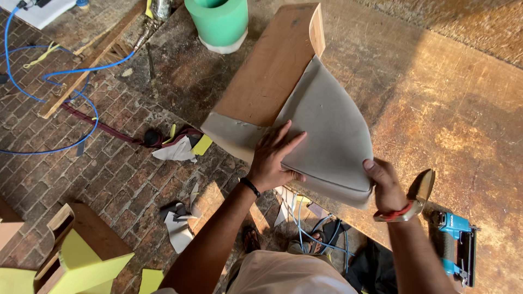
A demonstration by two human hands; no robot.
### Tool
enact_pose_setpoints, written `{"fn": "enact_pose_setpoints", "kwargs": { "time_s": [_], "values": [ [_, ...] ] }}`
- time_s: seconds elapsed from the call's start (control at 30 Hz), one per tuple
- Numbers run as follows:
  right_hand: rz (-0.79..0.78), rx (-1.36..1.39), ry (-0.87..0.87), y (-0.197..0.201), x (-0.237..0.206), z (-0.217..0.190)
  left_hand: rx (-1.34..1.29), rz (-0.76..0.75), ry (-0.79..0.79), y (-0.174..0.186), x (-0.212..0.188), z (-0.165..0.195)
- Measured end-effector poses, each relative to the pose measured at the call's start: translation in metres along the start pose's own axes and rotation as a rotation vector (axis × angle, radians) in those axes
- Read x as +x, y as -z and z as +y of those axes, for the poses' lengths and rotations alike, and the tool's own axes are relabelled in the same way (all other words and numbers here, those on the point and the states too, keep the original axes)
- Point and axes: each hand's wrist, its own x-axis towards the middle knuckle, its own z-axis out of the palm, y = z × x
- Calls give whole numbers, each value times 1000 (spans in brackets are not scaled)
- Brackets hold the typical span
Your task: The person staples white fabric onto a wooden chair frame using a pneumatic staple gun, trims excess fabric with shears, and applies adhesive with a spray gun. The person then fits the upholstered piece onto a larger chair assembly.
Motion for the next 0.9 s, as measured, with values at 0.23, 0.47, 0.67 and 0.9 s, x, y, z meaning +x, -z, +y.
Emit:
{"fn": "enact_pose_setpoints", "kwargs": {
  "time_s": [0.23,0.47,0.67,0.9],
  "values": [
    [-112,-862,79,-88,-14,-204,-667,429,-11,67,-21,18],
    [39,-1025,719,-146,-28,-230,-788,495,70,145,-22,12],
    [131,-1017,839,-178,-9,-221,-730,504,-38,202,15,6],
    [142,-1014,829,-199,1,-229,-827,622,79,215,31,-1]
  ]
}}
